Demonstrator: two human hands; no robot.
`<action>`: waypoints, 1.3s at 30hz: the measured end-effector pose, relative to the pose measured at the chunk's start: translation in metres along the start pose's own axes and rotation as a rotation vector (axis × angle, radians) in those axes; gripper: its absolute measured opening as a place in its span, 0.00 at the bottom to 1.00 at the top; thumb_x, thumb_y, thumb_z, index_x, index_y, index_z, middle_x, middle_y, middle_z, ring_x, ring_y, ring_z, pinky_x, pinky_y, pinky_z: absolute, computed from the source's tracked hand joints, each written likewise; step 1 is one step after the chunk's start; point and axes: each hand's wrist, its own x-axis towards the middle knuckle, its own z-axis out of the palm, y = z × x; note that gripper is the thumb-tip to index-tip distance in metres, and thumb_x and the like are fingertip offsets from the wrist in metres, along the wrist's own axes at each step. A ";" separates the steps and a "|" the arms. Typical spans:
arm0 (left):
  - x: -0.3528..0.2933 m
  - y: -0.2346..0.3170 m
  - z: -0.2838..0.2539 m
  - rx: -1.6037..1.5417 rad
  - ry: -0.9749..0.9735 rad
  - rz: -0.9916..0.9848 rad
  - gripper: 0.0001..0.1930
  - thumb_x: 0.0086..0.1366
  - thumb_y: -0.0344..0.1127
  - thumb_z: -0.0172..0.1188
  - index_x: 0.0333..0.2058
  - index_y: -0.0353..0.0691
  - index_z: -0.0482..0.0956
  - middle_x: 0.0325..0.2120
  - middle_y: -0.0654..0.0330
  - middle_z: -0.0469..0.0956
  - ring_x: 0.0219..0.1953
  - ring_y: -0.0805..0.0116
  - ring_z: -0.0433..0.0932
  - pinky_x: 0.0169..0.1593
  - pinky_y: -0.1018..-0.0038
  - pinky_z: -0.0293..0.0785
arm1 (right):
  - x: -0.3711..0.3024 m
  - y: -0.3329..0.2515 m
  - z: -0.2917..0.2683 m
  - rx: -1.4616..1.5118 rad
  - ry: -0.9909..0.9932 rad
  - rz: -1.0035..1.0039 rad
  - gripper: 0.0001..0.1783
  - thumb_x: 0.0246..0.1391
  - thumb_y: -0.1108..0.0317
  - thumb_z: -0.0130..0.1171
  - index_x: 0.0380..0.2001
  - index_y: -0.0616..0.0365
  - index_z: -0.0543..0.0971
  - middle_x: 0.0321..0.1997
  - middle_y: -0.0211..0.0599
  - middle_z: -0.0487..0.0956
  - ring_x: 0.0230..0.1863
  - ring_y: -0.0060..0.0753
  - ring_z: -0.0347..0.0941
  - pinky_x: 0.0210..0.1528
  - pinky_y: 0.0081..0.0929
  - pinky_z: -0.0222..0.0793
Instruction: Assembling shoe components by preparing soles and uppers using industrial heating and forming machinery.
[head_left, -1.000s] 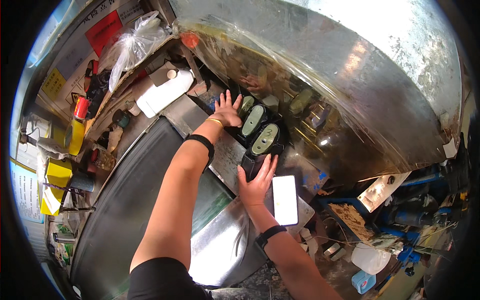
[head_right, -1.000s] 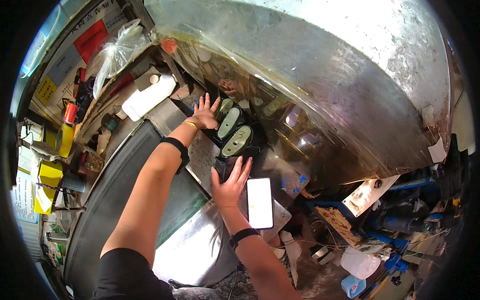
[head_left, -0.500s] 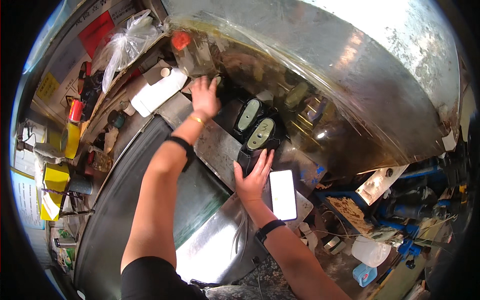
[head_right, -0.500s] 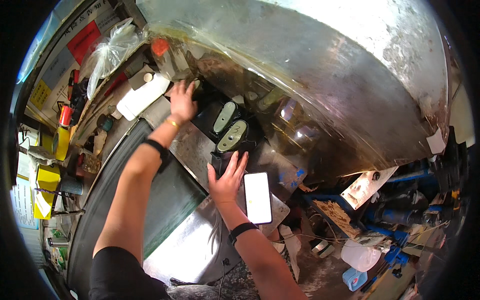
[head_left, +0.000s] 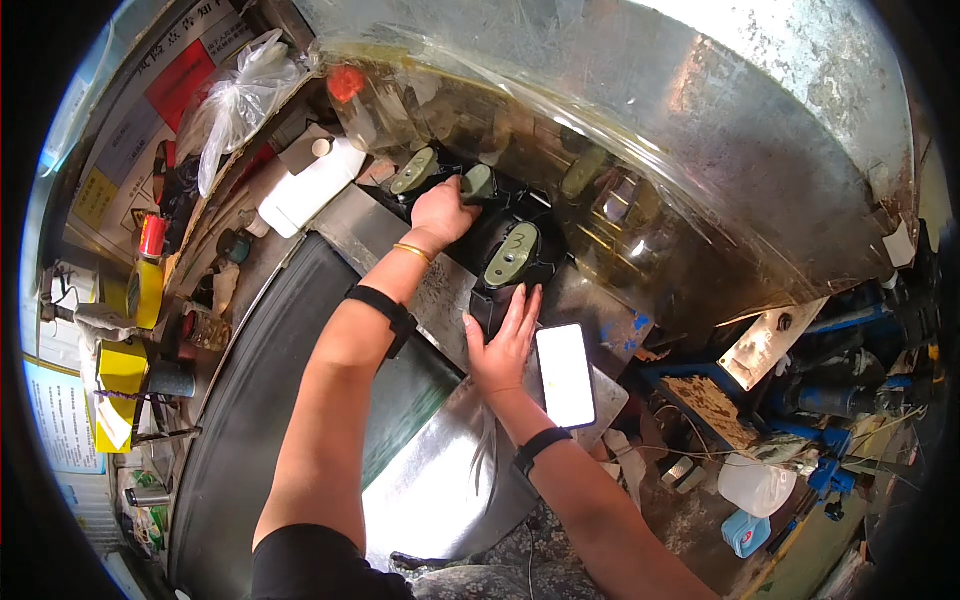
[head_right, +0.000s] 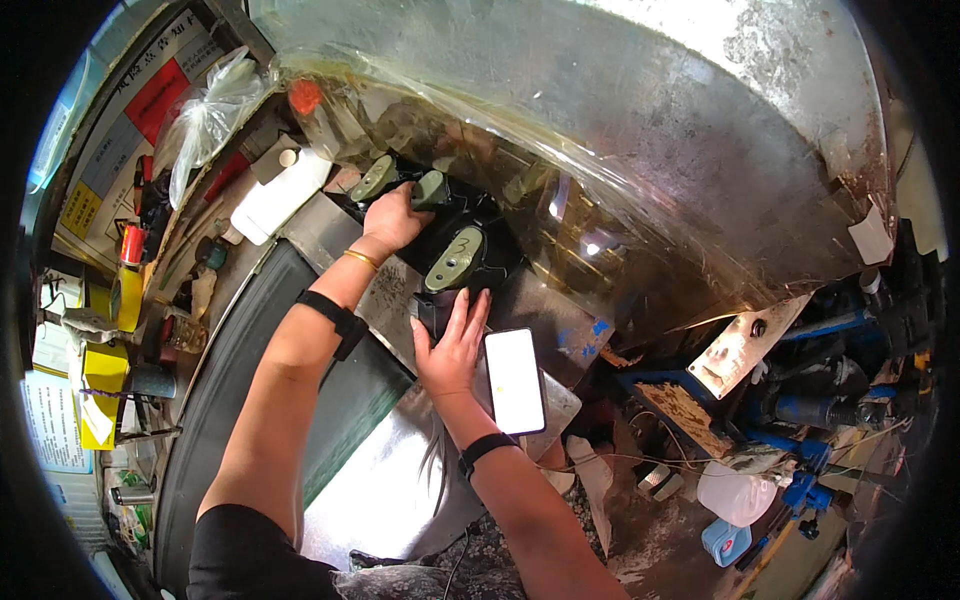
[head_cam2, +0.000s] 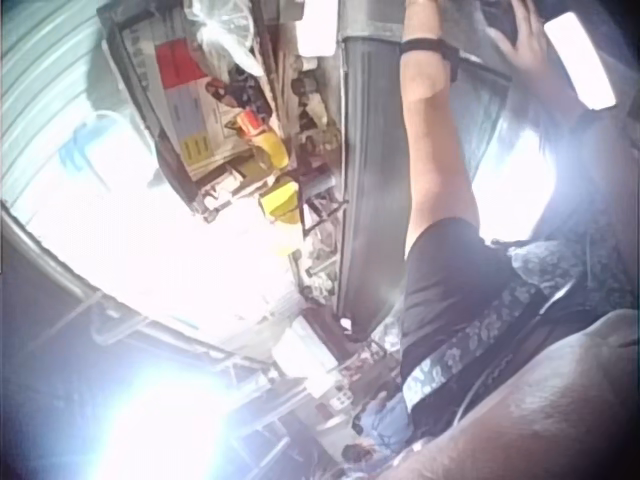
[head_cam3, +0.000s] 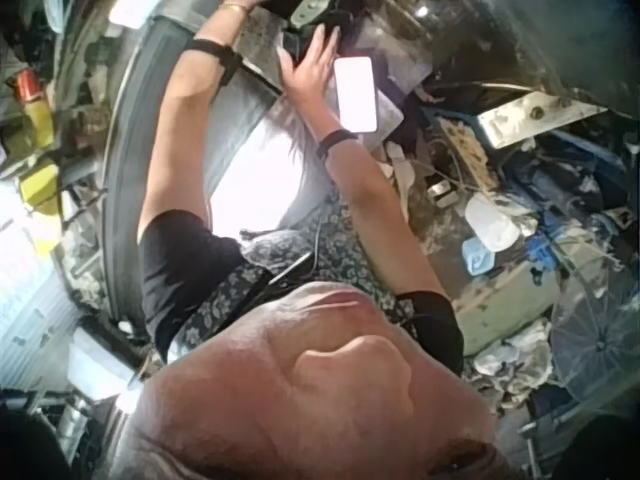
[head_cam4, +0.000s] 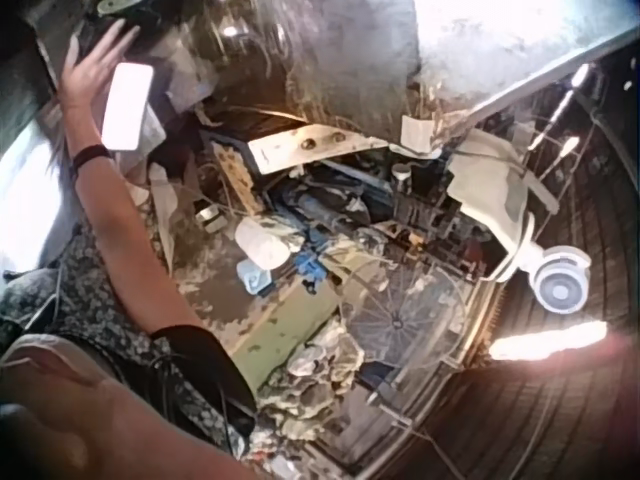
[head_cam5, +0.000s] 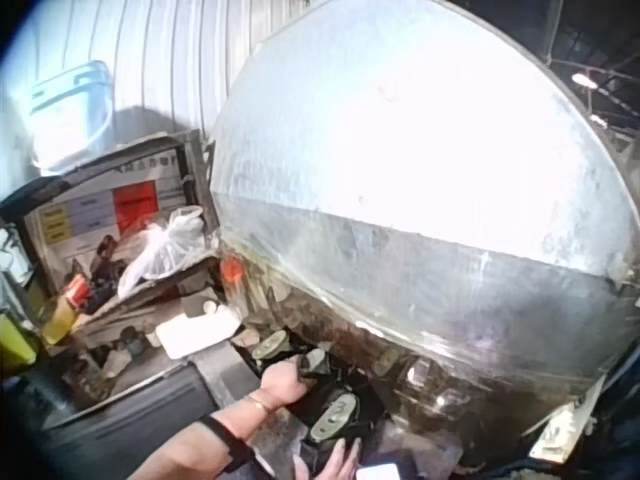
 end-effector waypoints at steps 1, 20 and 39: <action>0.000 -0.004 0.004 -0.006 0.031 0.020 0.35 0.52 0.48 0.68 0.57 0.40 0.70 0.45 0.46 0.79 0.47 0.51 0.78 0.50 0.61 0.74 | 0.000 0.000 0.001 0.018 0.021 -0.023 0.47 0.54 0.52 0.63 0.66 0.66 0.52 0.69 0.69 0.46 0.70 0.72 0.45 0.69 0.56 0.49; -0.393 0.020 0.042 -0.159 -0.022 0.163 0.34 0.62 0.48 0.56 0.62 0.33 0.62 0.65 0.44 0.57 0.69 0.43 0.51 0.70 0.51 0.45 | 0.060 -0.034 -0.002 -0.198 -0.135 0.124 0.48 0.42 0.54 0.69 0.58 0.72 0.57 0.47 0.71 0.69 0.50 0.67 0.69 0.57 0.46 0.65; -0.397 0.021 0.050 -0.068 0.198 0.261 0.27 0.63 0.48 0.53 0.54 0.34 0.73 0.62 0.44 0.63 0.66 0.43 0.56 0.68 0.51 0.49 | -0.027 -0.207 -0.245 0.739 -0.772 0.043 0.11 0.63 0.71 0.52 0.41 0.67 0.79 0.25 0.33 0.78 0.21 0.21 0.71 0.25 0.20 0.68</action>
